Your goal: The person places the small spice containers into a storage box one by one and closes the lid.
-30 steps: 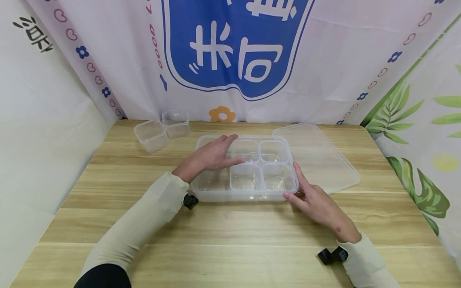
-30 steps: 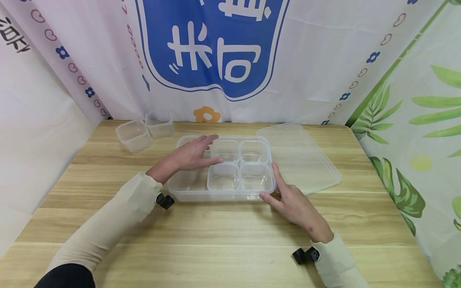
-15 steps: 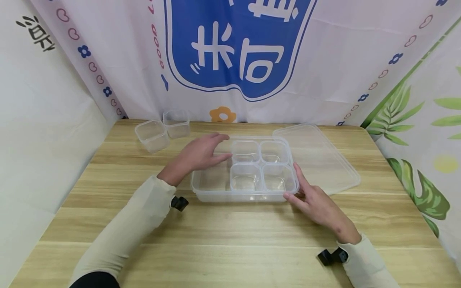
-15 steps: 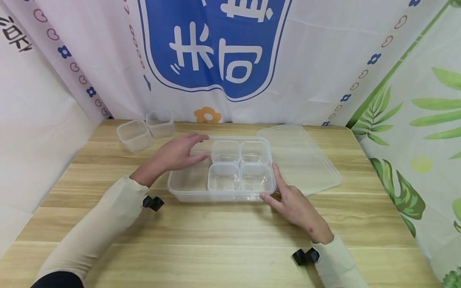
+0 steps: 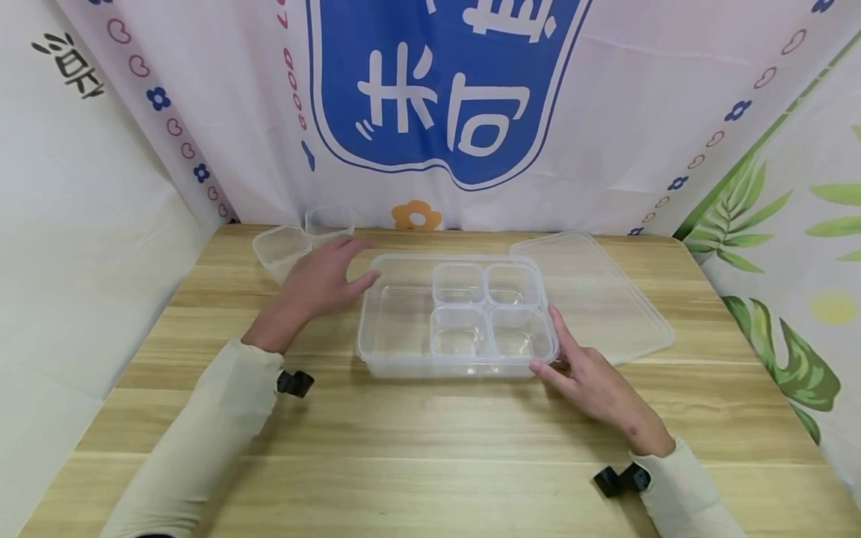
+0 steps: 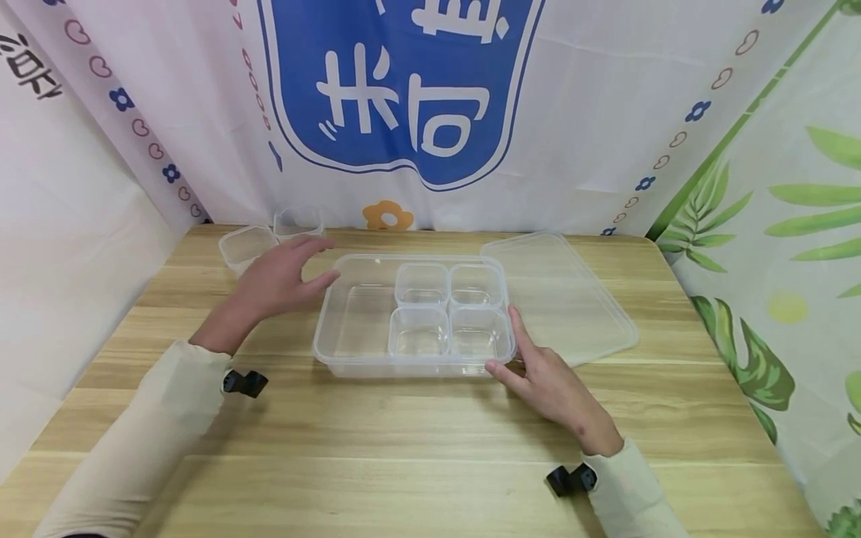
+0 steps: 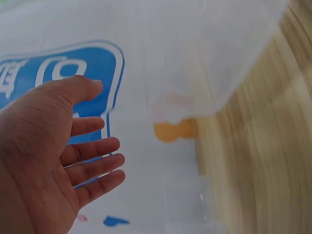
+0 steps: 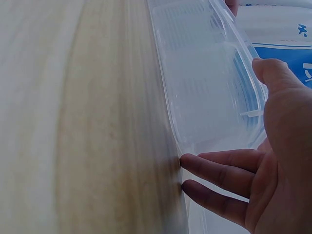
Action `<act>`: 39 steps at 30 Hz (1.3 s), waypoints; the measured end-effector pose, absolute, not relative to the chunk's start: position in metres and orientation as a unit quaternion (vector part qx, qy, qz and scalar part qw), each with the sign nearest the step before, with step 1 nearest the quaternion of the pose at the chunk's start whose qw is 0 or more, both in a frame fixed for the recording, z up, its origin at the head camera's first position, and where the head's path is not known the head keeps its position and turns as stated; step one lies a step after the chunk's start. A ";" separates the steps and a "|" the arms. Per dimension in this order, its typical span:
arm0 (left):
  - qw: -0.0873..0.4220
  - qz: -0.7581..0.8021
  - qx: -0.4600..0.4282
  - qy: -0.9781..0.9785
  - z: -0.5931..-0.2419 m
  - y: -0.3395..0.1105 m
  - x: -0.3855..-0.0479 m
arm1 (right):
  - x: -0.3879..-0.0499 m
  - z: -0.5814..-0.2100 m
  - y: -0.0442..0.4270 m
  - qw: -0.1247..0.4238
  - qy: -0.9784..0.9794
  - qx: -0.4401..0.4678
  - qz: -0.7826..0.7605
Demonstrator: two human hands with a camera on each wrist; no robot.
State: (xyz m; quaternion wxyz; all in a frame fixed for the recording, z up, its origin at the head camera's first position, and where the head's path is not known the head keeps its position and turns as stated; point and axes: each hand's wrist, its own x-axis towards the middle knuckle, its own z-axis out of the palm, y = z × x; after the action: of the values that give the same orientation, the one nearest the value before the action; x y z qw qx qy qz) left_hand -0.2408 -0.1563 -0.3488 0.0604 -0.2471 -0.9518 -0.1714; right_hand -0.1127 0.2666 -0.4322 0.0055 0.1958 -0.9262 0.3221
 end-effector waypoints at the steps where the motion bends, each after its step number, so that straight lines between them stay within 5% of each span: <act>1: 0.065 -0.171 -0.243 -0.953 -0.350 -0.161 -0.241 | -0.113 -0.432 0.267 0.006 -0.926 0.196 0.322; 39: 0.098 -0.200 -0.076 -0.972 -0.373 -0.258 -0.275 | -0.114 -0.433 0.266 0.003 -0.920 0.200 0.337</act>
State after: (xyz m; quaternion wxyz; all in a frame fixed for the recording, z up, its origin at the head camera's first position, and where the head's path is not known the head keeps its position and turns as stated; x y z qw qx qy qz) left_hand -0.2750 -0.2580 -0.3733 0.0976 -0.0760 -0.9719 -0.2003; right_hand -0.1137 0.2664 -0.4332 0.0032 0.1999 -0.9200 0.3372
